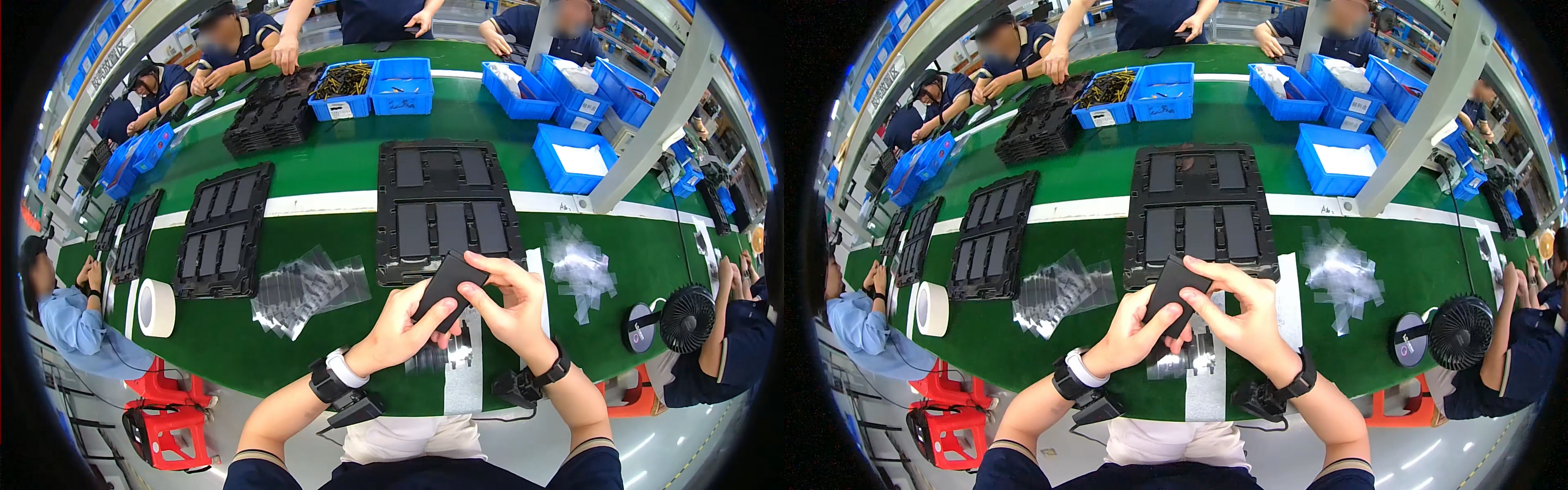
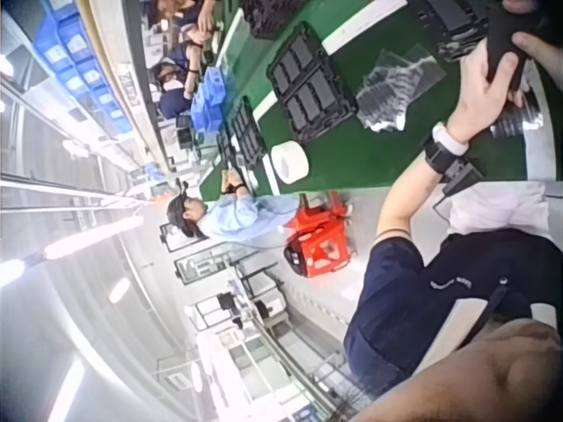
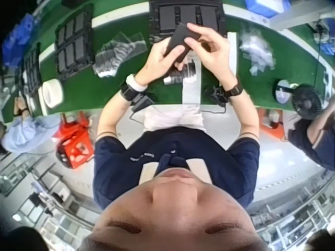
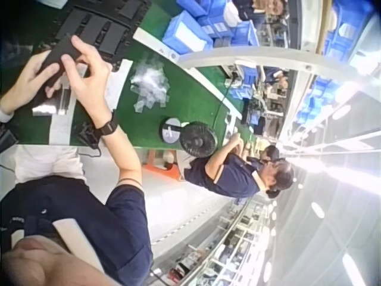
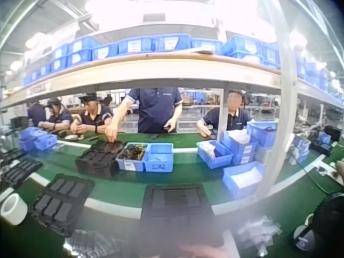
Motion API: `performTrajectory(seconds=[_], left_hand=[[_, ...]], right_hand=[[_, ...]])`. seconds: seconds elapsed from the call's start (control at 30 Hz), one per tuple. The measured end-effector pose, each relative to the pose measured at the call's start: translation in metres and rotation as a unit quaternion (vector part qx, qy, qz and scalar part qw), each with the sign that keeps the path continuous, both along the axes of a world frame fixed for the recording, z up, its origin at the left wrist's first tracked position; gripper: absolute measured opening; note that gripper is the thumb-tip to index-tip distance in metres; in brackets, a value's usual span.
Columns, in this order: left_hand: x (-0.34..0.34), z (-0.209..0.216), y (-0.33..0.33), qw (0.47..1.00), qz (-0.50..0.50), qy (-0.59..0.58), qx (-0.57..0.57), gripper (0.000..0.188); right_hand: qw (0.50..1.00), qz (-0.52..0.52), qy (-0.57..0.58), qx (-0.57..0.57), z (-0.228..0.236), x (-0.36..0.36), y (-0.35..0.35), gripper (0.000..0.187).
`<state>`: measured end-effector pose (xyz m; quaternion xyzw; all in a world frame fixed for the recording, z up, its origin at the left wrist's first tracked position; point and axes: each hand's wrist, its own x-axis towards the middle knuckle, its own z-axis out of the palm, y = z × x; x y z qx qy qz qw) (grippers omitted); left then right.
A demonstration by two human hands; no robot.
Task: The recorder is assembling small electronic components on a factory production line, specifically applying a protective film or component to a black rectangular housing.
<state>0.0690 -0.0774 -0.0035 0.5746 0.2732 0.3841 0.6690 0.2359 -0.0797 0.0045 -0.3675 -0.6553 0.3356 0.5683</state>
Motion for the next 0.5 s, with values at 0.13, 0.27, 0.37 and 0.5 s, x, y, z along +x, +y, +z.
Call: performTrajectory(seconds=[0.13, 0.27, 0.37, 0.5], left_hand=[[-0.002, 0.001, 0.003, 1.0, -0.021, 0.007, -0.004, 0.022], [-0.003, 0.005, 0.004, 0.994, -0.087, -0.051, -0.033, 0.022], [-0.004, 0.006, 0.003, 0.989, -0.126, -0.058, -0.051, 0.023], [-0.005, 0.005, 0.003, 0.98, -0.177, -0.061, -0.061, 0.026]], right_hand=[[0.999, 0.028, -0.021, -0.007, 0.001, 0.005, 0.0, 0.039], [0.949, 0.233, 0.199, -0.078, -0.002, 0.012, 0.013, 0.037], [0.929, 0.269, 0.221, -0.128, -0.002, 0.012, 0.013, 0.037], [0.906, 0.327, 0.215, -0.161, -0.006, 0.013, 0.015, 0.039]])
